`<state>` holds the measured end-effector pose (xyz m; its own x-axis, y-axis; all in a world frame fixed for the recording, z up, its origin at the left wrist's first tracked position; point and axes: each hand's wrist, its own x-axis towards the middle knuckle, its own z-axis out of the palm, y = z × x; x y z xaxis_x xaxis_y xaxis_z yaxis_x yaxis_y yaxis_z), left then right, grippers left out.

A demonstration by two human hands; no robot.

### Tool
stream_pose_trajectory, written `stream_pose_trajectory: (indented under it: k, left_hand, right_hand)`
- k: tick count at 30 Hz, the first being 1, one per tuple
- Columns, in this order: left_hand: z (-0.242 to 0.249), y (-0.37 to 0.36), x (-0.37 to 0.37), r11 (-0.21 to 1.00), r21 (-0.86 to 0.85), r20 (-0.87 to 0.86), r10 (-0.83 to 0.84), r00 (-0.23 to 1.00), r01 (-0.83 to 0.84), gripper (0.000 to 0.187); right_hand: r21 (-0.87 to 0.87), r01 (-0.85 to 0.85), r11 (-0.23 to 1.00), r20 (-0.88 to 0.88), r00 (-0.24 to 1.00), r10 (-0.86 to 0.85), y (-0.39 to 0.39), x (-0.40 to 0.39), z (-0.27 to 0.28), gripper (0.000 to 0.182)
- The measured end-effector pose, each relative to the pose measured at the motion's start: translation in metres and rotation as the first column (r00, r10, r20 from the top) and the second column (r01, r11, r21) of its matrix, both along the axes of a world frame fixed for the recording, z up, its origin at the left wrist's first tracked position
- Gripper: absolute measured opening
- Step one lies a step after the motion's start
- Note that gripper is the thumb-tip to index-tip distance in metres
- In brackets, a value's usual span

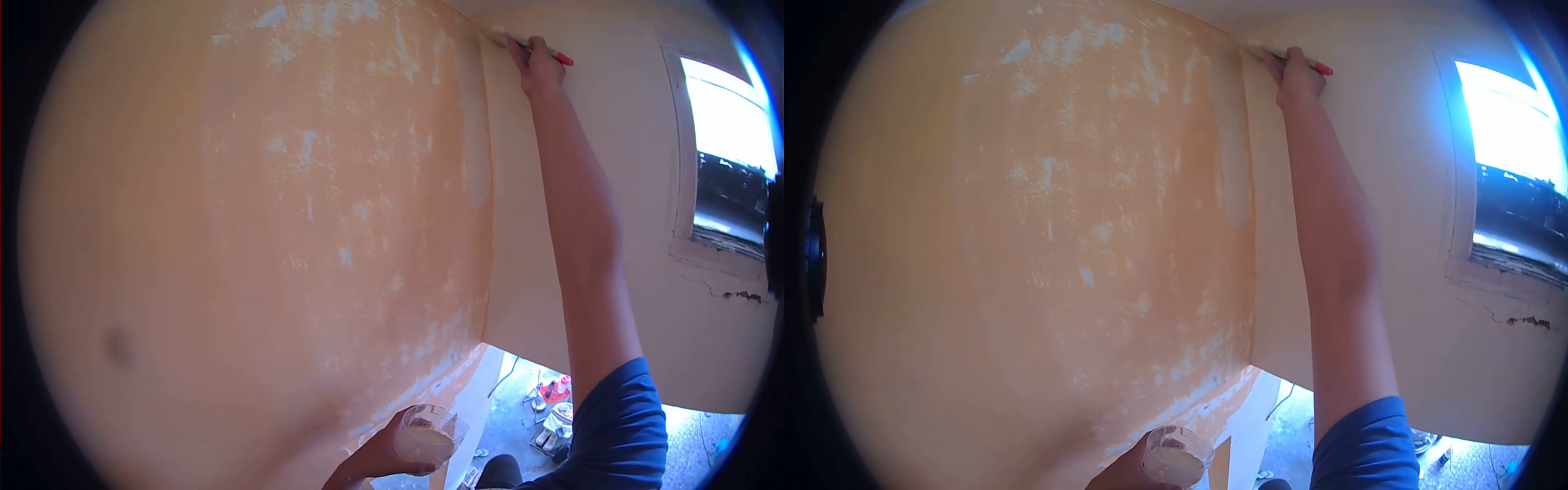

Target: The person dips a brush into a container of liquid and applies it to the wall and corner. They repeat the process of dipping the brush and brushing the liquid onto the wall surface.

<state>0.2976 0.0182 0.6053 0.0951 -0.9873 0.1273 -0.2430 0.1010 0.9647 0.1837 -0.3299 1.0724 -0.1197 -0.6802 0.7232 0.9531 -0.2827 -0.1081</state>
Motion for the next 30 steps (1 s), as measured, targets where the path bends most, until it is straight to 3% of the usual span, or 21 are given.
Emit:
stream_pose_trajectory:
  k: [3,8,12,15,18,20,21,23,26,29,30]
  left_hand:
    - [0.000,-0.002,0.008,0.999,0.015,-0.013,0.046,0.999,-0.045,0.111]
    - [0.000,0.001,0.015,0.992,0.107,-0.049,0.068,0.997,-0.062,0.114]
    - [0.002,0.000,0.016,0.985,0.155,-0.023,0.076,0.997,-0.072,0.116]
    - [0.003,0.000,0.016,0.987,0.149,-0.020,0.055,0.998,-0.051,0.116]
    - [0.001,-0.004,0.018,0.987,0.153,0.006,0.053,0.999,-0.054,0.116]
    - [-0.001,-0.003,0.017,0.985,0.161,0.031,0.060,0.998,-0.064,0.116]
    - [-0.001,-0.003,0.015,0.988,0.143,0.018,0.064,0.998,-0.066,0.115]
    - [-0.001,-0.004,0.015,0.990,0.127,0.005,0.067,0.998,-0.067,0.114]
    - [-0.010,-0.005,0.014,0.996,0.066,-0.021,0.065,0.998,-0.064,0.112]
    - [-0.015,-0.004,0.012,0.998,0.046,-0.097,0.041,0.994,-0.037,0.109]
    - [-0.012,-0.004,0.010,0.998,0.031,-0.042,0.048,0.998,-0.047,0.109]
  right_hand:
    - [-0.010,-0.032,0.999,0.005,0.999,0.032,0.003,0.011,0.027,0.033]
    - [-0.011,0.046,0.999,-0.046,0.998,-0.046,-0.006,0.028,0.025,0.033]
    - [-0.010,0.107,0.994,-0.065,0.992,-0.108,-0.011,0.031,-0.021,0.031]
    - [-0.020,0.044,0.999,-0.178,0.983,-0.047,-0.008,0.015,-0.047,0.032]
    - [-0.077,0.004,0.997,-0.086,0.996,-0.011,-0.012,0.007,-0.023,0.033]
    - [-0.217,-0.124,0.968,0.032,0.990,0.134,-0.013,0.012,0.012,0.033]
    - [-0.209,-0.127,0.970,0.034,0.990,0.137,-0.012,0.015,0.019,0.033]
    - [0.012,-0.037,0.999,-0.009,0.999,0.037,-0.007,0.027,0.028,0.032]
    - [0.000,0.040,0.999,-0.085,0.996,-0.040,0.000,0.033,-0.020,0.032]
    - [0.017,0.109,0.994,-0.194,0.976,-0.104,-0.002,0.033,-0.104,0.024]
    - [0.045,0.127,0.991,-0.229,0.967,-0.113,-0.005,0.031,-0.137,0.022]
